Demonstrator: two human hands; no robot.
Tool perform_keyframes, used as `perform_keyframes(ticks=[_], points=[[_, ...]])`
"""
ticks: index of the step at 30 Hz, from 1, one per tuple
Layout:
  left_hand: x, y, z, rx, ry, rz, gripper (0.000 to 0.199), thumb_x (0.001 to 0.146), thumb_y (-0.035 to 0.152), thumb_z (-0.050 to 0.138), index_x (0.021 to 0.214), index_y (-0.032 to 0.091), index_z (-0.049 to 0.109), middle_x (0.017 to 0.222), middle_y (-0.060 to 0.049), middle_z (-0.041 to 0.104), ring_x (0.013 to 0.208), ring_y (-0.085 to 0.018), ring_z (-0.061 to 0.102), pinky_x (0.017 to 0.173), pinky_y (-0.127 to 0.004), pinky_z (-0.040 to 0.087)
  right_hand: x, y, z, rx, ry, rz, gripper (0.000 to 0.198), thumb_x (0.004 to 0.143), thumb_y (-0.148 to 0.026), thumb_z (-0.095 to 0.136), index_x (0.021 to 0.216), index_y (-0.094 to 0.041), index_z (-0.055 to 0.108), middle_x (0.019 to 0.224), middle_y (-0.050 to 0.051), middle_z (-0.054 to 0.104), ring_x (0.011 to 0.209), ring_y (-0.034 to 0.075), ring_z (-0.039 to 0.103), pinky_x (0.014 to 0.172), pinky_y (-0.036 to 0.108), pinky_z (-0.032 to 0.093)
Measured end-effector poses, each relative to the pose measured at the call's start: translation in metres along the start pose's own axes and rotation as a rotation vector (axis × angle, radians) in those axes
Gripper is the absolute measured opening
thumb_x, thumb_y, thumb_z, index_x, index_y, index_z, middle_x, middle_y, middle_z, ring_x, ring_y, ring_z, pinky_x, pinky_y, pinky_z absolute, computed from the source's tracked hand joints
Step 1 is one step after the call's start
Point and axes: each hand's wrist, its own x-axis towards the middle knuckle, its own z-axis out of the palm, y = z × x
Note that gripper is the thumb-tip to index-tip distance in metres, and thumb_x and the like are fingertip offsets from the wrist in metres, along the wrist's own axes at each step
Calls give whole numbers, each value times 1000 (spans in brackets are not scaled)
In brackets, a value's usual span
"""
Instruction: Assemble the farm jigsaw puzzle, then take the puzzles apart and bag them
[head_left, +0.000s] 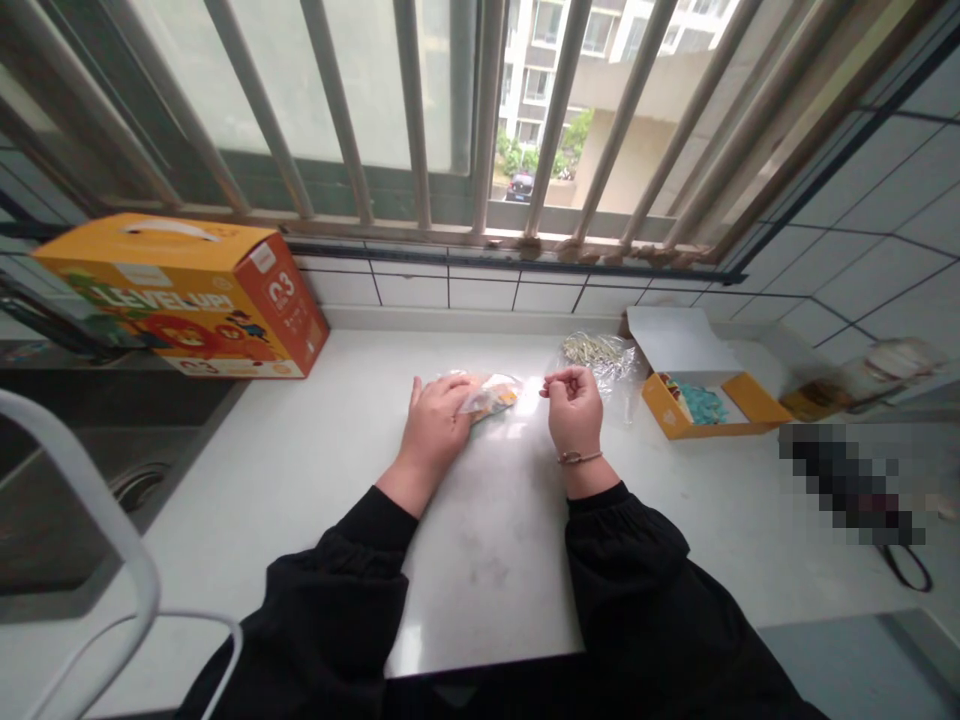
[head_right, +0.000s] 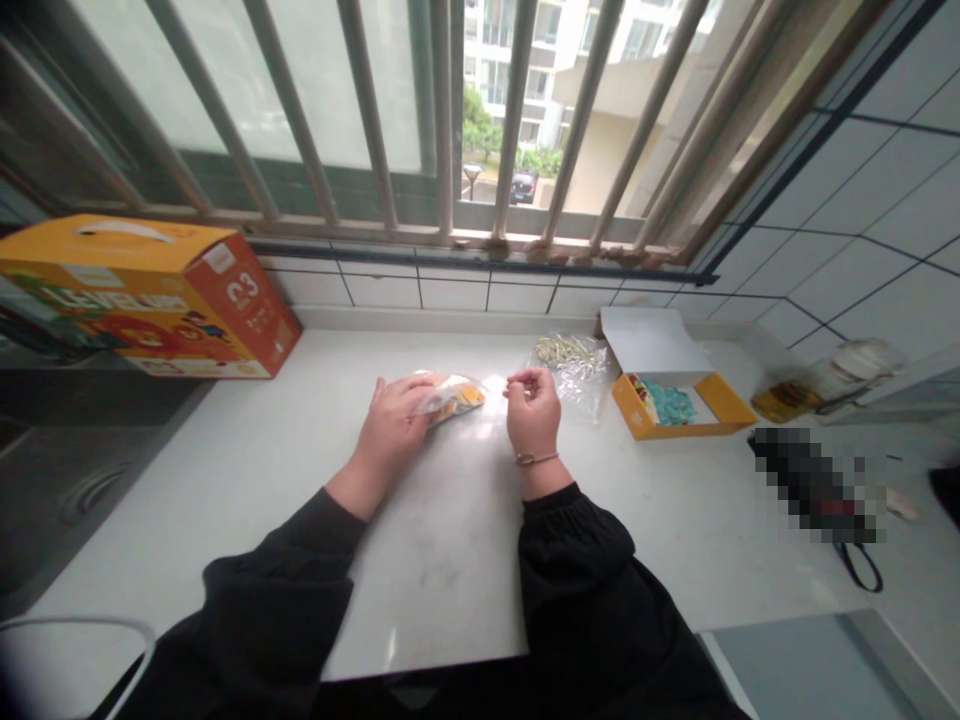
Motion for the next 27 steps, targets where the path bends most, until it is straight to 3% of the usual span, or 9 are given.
perform_keyframes(ticks=[2, 4, 8, 10, 13, 16, 19, 23, 27], points=[[1, -4, -14, -254, 159, -72, 36, 111, 43, 51, 121, 27, 82, 136, -8, 78, 135, -31, 68, 136, -69, 21, 1, 0, -1, -28, 32, -7, 12, 90, -33, 60, 99, -24, 59, 96, 5, 73, 88, 21, 71, 78, 36, 61], [3, -5, -26, -554, 251, -166, 44, 112, 54, 51, 126, 24, 81, 131, -11, 80, 128, -30, 73, 129, -60, 42, -1, -1, 1, -69, -33, -13, 15, 91, -34, 61, 101, -23, 62, 98, 6, 74, 89, 22, 71, 78, 36, 61], [10, -12, -35, -1068, 456, -379, 53, 107, 62, 59, 124, 17, 79, 125, -14, 82, 118, -29, 78, 110, -48, 61, -10, -3, 9, -88, -337, -58, 34, 94, -43, 68, 121, -23, 69, 126, 13, 73, 113, 26, 72, 94, 43, 63], [13, -17, -33, -1225, 429, -539, 51, 106, 59, 61, 122, 14, 78, 117, -14, 83, 111, -29, 80, 107, -49, 63, -16, -3, 14, -57, -496, -61, 55, 92, -50, 76, 140, -25, 66, 146, 16, 67, 131, 30, 68, 106, 48, 61], [12, -16, -28, -1348, 186, -674, 50, 107, 55, 60, 125, 12, 76, 114, -17, 84, 108, -31, 82, 104, -53, 65, -24, -5, 21, -3, -628, -53, 66, 94, -58, 77, 151, -27, 63, 154, 14, 66, 136, 32, 68, 110, 51, 60], [6, -11, -27, -1278, 77, -587, 55, 105, 59, 62, 129, 11, 75, 120, -19, 83, 113, -34, 80, 106, -53, 63, -27, -12, 24, 12, -599, -143, 41, 104, -58, 65, 129, -29, 79, 131, 9, 80, 121, 28, 76, 106, 47, 62], [2, -12, -30, -1013, 20, -410, 70, 102, 74, 58, 135, 14, 74, 132, -18, 80, 126, -36, 75, 117, -54, 56, -29, -19, 20, 28, -441, -215, 36, 109, -55, 60, 111, -29, 86, 116, 7, 84, 114, 27, 78, 106, 45, 60], [0, -24, -33, -574, -94, -185, 87, 89, 87, 66, 141, 18, 71, 151, -18, 70, 146, -40, 61, 130, -55, 40, -27, -23, 15, 53, -262, -123, 41, 107, -58, 62, 108, -26, 86, 103, 7, 85, 100, 26, 80, 96, 43, 63], [-7, -21, -22, -539, -241, -166, 95, 81, 71, 86, 159, 23, 57, 156, -17, 66, 145, -40, 62, 125, -55, 46, -29, -24, 18, 105, -190, -19, 42, 103, -62, 67, 105, -24, 86, 93, 6, 83, 90, 25, 78, 86, 40, 63]])
